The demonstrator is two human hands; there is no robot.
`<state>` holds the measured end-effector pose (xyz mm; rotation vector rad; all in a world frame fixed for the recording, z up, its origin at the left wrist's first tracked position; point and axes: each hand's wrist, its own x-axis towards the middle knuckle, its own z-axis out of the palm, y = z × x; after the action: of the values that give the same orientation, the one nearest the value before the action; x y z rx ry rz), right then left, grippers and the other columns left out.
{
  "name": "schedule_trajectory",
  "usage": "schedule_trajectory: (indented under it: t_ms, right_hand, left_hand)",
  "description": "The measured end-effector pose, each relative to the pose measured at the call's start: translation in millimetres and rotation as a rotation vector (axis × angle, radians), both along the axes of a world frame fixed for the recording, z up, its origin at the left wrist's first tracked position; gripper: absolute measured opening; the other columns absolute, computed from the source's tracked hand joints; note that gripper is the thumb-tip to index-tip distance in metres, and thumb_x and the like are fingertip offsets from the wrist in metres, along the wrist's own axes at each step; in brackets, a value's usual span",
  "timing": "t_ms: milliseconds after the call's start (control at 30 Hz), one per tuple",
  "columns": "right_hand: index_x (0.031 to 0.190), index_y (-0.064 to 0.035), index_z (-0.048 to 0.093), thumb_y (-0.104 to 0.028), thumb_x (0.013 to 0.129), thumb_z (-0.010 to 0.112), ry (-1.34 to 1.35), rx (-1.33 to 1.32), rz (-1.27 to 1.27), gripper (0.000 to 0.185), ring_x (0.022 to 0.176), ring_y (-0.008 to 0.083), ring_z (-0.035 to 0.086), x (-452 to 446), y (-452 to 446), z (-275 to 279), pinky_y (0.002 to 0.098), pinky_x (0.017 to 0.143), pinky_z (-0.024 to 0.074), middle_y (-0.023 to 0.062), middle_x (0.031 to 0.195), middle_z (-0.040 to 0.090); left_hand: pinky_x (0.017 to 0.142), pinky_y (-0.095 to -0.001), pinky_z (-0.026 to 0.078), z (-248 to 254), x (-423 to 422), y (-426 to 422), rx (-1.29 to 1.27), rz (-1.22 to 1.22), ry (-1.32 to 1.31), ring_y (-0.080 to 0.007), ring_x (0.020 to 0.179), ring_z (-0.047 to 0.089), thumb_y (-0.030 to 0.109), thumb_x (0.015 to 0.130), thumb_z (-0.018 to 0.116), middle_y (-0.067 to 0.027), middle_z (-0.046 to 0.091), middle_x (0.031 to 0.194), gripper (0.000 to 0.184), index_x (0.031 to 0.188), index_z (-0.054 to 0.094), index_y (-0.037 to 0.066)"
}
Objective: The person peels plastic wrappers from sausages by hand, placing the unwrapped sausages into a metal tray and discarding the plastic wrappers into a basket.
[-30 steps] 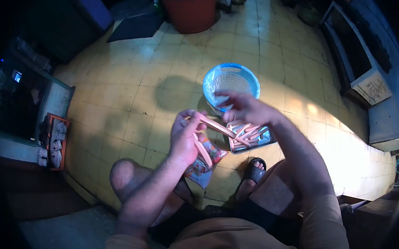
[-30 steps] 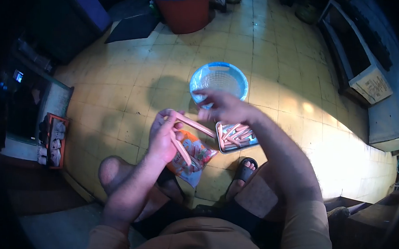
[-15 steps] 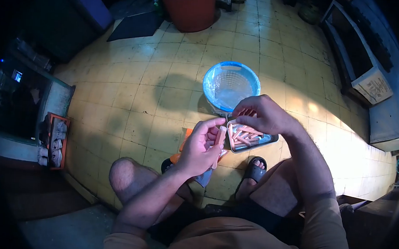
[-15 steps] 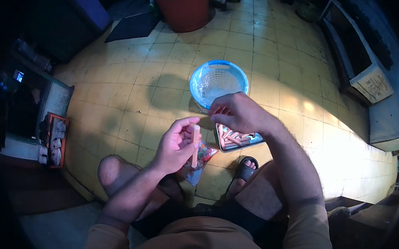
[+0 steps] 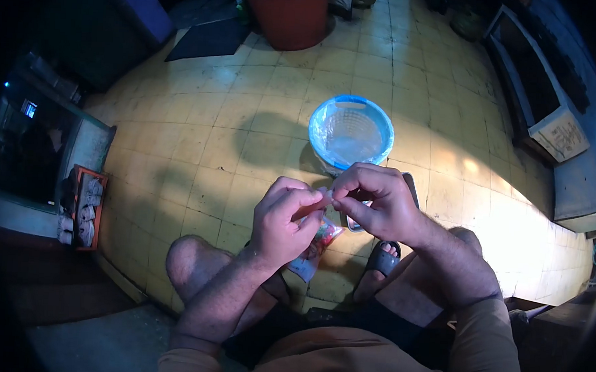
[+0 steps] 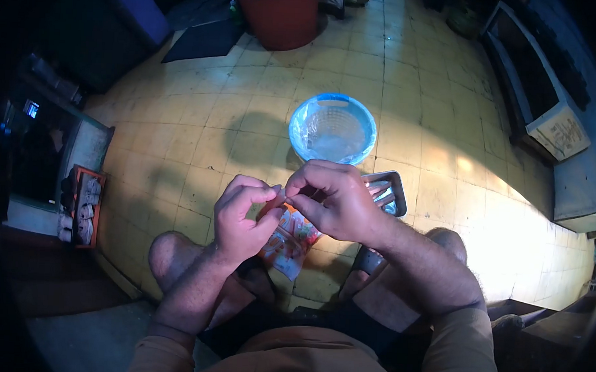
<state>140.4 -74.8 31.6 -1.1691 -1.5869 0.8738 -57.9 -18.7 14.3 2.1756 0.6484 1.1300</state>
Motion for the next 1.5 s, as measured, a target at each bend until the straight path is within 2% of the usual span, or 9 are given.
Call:
schedule_trajectory:
  t_ms: [267, 433, 500, 567, 733, 833, 967, 1033, 1500]
  right_hand:
    - [0.092, -0.0013, 0.053, 0.007, 0.077, 0.066, -0.185, 0.240, 0.081, 0.021, 0.079, 0.0260, 0.058, -5, 4, -6, 0.0342, 0.066, 0.0481, 0.0104, 0.088, 0.055]
    - [0.098, -0.0018, 0.051, 0.007, 0.074, 0.068, -0.302, 0.503, -0.022, 0.031, 0.080, 0.0272, 0.059, -10, 5, -20, 0.0355, 0.067, 0.0496, 0.0105, 0.089, 0.056]
    - [0.102, -0.0017, 0.052, 0.005, 0.076, 0.069, -0.304, 0.522, -0.044, 0.031, 0.080, 0.0246, 0.061, -13, 4, -18, 0.0339, 0.068, 0.0506, 0.0101, 0.090, 0.057]
    - [0.104, -0.0010, 0.057, -0.001, 0.083, 0.071, 0.232, 0.114, -0.041, 0.025, 0.083, 0.0168, 0.063, -17, 0, -11, 0.0295, 0.070, 0.0524, 0.0078, 0.092, 0.060]
    - [0.092, -0.0009, 0.065, -0.004, 0.087, 0.070, 0.234, 0.012, 0.121, 0.007, 0.083, 0.0125, 0.063, -6, 4, -10, 0.0260, 0.073, 0.0526, 0.0059, 0.093, 0.060]
    - [0.090, -0.0014, 0.062, -0.001, 0.086, 0.069, 0.307, -0.047, 0.136, 0.008, 0.081, 0.0134, 0.060, -7, 2, -9, 0.0276, 0.070, 0.0507, 0.0063, 0.091, 0.058]
    - [0.088, -0.0027, 0.054, 0.005, 0.080, 0.067, -0.009, 0.070, 0.072, 0.018, 0.078, 0.0202, 0.056, -7, 3, -5, 0.0318, 0.066, 0.0468, 0.0082, 0.087, 0.052]
    - [0.088, -0.0032, 0.052, 0.007, 0.077, 0.067, -0.150, 0.176, 0.046, 0.021, 0.077, 0.0232, 0.055, -7, 3, -5, 0.0329, 0.066, 0.0458, 0.0091, 0.086, 0.051]
    - [0.087, -0.0032, 0.051, 0.005, 0.067, 0.067, -0.315, 0.560, 0.015, 0.027, 0.079, 0.0260, 0.056, -11, 8, -15, 0.0341, 0.064, 0.0488, 0.0102, 0.087, 0.054]
  left_hand:
    - [0.071, -0.0299, 0.053, -10, -4, -4, 0.047, -0.018, 0.005, -0.0189, 0.080, 0.063, -0.007, 0.071, 0.076, -0.0091, 0.062, 0.090, 0.030, 0.093, 0.058, 0.002]
    - [0.070, -0.0277, 0.055, -12, 3, -14, -0.800, -0.255, -0.392, -0.0118, 0.078, 0.063, -0.003, 0.076, 0.076, -0.0097, 0.061, 0.094, 0.033, 0.100, 0.055, 0.002]
    - [0.074, -0.0286, 0.054, -16, 0, -11, -0.730, -0.233, -0.348, -0.0124, 0.083, 0.062, -0.004, 0.077, 0.075, -0.0096, 0.058, 0.098, 0.034, 0.102, 0.052, 0.001]
    - [0.078, -0.0295, 0.052, -21, -4, -6, -0.660, -0.209, -0.304, -0.0130, 0.089, 0.060, -0.006, 0.078, 0.074, -0.0096, 0.055, 0.102, 0.035, 0.103, 0.050, 0.001]
    - [0.075, -0.0298, 0.053, -22, -7, 3, -0.127, -0.166, -0.098, -0.0152, 0.086, 0.062, -0.008, 0.074, 0.075, -0.0093, 0.057, 0.098, 0.037, 0.101, 0.052, 0.003]
    - [0.069, -0.0322, 0.053, -13, -4, 3, -0.033, -0.067, -0.078, -0.0234, 0.080, 0.065, -0.003, 0.068, 0.077, -0.0108, 0.061, 0.090, 0.030, 0.092, 0.059, 0.002]
    - [0.070, -0.0297, 0.054, -23, -1, -4, -0.112, -0.128, -0.088, -0.0187, 0.084, 0.066, -0.003, 0.073, 0.075, -0.0092, 0.062, 0.091, 0.030, 0.097, 0.057, 0.001]
    - [0.078, -0.0301, 0.055, -26, 2, -15, -0.626, -0.251, -0.256, -0.0137, 0.089, 0.064, -0.004, 0.080, 0.074, -0.0086, 0.060, 0.095, 0.034, 0.103, 0.049, 0.001]
    - [0.069, -0.0262, 0.057, -2, -6, -7, -1.313, -0.448, -0.560, -0.0132, 0.083, 0.066, 0.013, 0.093, 0.065, -0.0111, 0.065, 0.100, 0.030, 0.117, 0.055, -0.003]
